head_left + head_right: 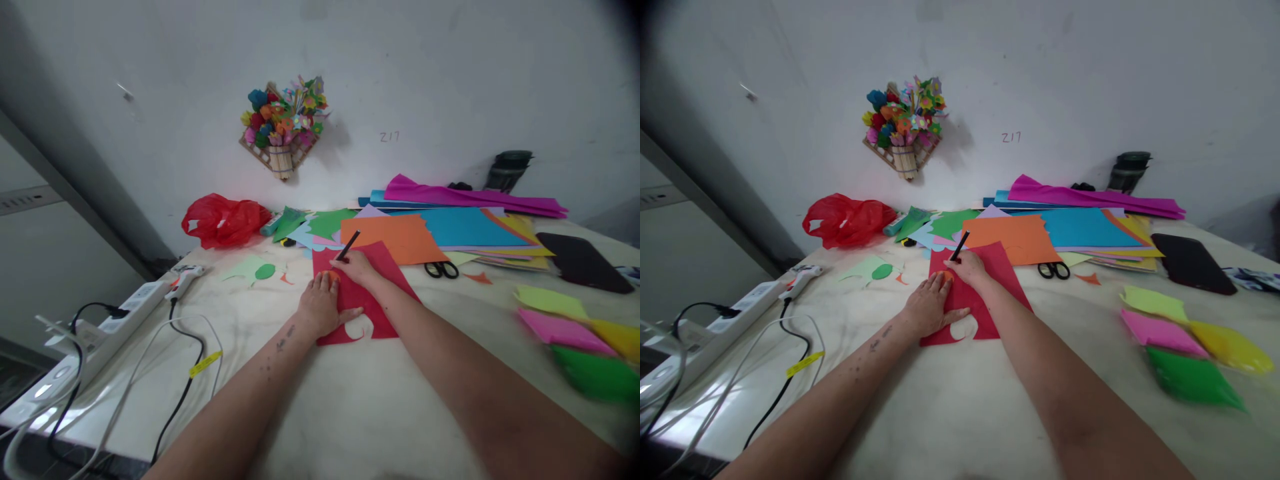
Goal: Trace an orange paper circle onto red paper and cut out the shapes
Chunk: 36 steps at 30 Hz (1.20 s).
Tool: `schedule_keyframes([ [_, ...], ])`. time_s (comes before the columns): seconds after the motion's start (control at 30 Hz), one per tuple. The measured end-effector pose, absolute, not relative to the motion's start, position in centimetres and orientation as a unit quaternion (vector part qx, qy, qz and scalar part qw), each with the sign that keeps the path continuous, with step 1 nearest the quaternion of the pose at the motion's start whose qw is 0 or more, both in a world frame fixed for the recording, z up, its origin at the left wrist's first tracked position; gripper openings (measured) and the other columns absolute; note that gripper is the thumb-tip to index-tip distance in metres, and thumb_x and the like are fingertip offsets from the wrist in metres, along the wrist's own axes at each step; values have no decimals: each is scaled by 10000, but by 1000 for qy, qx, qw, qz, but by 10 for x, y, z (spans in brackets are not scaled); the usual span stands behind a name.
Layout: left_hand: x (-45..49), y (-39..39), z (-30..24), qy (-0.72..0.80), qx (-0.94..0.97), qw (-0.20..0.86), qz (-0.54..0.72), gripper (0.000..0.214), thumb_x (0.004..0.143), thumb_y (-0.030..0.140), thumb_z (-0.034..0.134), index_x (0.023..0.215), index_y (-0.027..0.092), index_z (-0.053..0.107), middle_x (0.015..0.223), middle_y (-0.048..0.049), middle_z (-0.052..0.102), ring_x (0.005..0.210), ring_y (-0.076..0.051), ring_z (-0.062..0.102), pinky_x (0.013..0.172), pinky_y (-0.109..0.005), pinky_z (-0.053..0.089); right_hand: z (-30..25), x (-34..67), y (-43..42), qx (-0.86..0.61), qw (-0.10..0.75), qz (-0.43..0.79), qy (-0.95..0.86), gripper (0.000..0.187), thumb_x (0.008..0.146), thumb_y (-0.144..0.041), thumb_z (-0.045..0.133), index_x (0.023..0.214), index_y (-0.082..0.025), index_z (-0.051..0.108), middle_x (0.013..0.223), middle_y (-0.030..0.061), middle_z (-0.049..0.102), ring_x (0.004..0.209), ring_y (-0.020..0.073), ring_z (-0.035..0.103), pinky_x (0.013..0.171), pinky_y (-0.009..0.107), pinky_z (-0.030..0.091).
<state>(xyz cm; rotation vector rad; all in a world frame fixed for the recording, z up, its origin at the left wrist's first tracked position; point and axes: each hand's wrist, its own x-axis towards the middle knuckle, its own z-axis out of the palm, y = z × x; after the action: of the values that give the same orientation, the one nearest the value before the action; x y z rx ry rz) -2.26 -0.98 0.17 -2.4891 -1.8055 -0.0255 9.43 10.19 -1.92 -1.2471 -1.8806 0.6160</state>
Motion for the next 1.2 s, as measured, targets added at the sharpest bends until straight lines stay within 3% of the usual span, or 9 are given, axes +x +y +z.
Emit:
schedule_keyframes([
  [1.2, -23, -10, 3, -579, -814, 43, -1, 887, 746, 709, 177, 1309, 37, 310, 1367, -200, 282, 1267, -295, 219, 1010, -387, 190, -7, 104, 89, -481, 402, 264, -733, 147, 692, -271, 568, 667, -139, 626, 693, 48, 653, 647, 132, 575, 570, 213, 413],
])
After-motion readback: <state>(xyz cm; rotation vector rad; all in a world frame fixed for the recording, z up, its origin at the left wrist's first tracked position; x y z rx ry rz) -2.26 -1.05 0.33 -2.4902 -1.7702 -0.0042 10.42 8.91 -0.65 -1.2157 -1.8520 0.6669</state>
